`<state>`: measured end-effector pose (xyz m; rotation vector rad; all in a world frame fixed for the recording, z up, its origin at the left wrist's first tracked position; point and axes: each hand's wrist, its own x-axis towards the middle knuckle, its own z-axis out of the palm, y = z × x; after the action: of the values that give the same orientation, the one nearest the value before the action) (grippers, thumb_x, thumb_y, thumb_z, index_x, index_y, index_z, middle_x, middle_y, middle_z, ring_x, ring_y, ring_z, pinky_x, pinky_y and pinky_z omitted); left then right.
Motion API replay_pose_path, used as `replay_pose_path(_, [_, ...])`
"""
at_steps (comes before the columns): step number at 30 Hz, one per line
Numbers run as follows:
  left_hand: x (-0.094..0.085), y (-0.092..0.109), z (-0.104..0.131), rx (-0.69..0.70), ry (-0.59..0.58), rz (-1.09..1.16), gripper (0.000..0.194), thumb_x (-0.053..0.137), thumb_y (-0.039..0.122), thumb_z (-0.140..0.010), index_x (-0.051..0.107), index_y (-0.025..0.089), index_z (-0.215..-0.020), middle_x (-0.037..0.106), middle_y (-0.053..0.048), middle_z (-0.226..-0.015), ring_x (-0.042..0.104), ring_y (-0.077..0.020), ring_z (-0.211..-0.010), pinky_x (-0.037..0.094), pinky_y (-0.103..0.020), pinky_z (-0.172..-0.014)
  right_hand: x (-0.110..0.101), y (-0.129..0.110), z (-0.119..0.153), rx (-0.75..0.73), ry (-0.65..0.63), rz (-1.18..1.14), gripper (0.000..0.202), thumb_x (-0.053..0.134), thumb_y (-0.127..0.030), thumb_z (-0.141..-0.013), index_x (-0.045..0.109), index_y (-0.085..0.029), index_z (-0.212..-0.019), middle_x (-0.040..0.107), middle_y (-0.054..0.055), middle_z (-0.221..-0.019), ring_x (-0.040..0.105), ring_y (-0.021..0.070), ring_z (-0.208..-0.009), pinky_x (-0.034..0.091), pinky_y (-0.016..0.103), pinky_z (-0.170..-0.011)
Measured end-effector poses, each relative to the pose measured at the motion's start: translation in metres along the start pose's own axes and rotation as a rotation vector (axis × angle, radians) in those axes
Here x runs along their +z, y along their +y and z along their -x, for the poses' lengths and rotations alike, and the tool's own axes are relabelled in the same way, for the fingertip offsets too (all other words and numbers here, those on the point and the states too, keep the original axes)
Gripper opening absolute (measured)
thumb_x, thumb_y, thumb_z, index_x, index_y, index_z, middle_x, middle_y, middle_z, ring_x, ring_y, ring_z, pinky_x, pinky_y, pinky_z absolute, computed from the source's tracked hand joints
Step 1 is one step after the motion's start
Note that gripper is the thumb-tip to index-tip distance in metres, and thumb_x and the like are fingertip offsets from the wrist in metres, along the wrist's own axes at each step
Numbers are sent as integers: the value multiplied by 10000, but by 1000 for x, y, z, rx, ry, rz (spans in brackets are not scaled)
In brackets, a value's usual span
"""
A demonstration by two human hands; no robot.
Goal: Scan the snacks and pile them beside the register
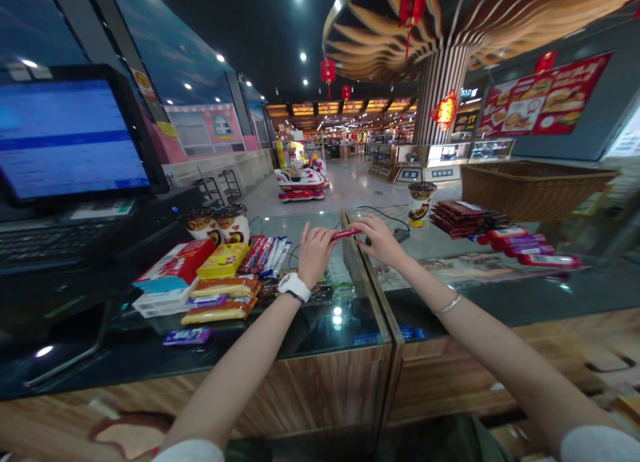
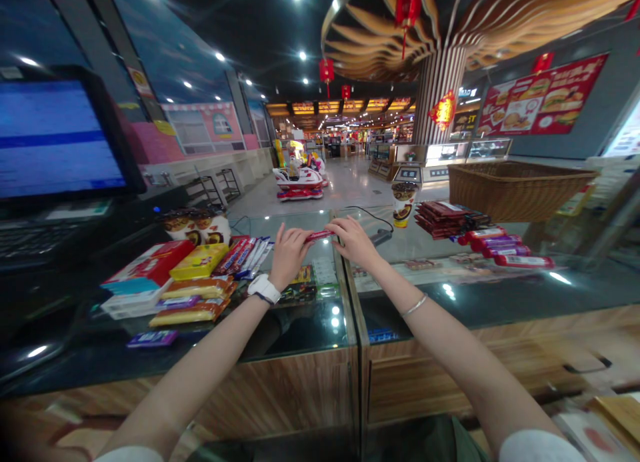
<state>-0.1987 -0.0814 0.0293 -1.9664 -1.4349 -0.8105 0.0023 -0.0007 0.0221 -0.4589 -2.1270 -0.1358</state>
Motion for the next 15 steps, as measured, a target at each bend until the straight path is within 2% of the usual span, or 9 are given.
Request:
replay_pose_path(3, [2, 1, 1, 26, -20, 0, 232, 533, 275, -968, 636, 210, -1164, 715, -43, -1051, 595, -211, -1107, 265, -496, -1209, 2, 2, 1, -2, -37, 17, 305, 521, -152, -892, 624, -249, -1163, 666, 79, -1142, 613, 240, -1102, 356, 534, -1129])
replay_pose_path(7, [4, 3, 2, 23, -38, 2, 282, 531, 283, -969, 596, 201, -1230, 713, -56, -1083, 600, -215, -1113, 286, -492, -1200, 3, 3, 1, 12, -31, -20, 227, 522, -176, -914, 652, -247, -1086, 684, 70, -1073, 623, 234, -1060, 391, 515, -1103])
replay_pose_path(11, [4, 3, 2, -2, -42, 14, 369, 528, 317, -971, 527, 182, -1315, 709, -73, -1105, 611, -218, -1105, 287, -497, -1198, 5, 4, 1, 29, -5, -53, 243, 555, -219, -916, 646, -252, -1138, 700, 69, -1073, 634, 243, -1057, 405, 523, -1087])
replay_pose_path(15, [3, 2, 1, -12, -34, 29, 373, 527, 346, -970, 527, 190, -1309, 711, -69, -1078, 624, -219, -1072, 284, -509, -1194, 9, 6, 3, 57, 7, -67, 272, 570, -257, -915, 628, -267, -1181, 713, 62, -1074, 645, 255, -1040, 393, 554, -1091])
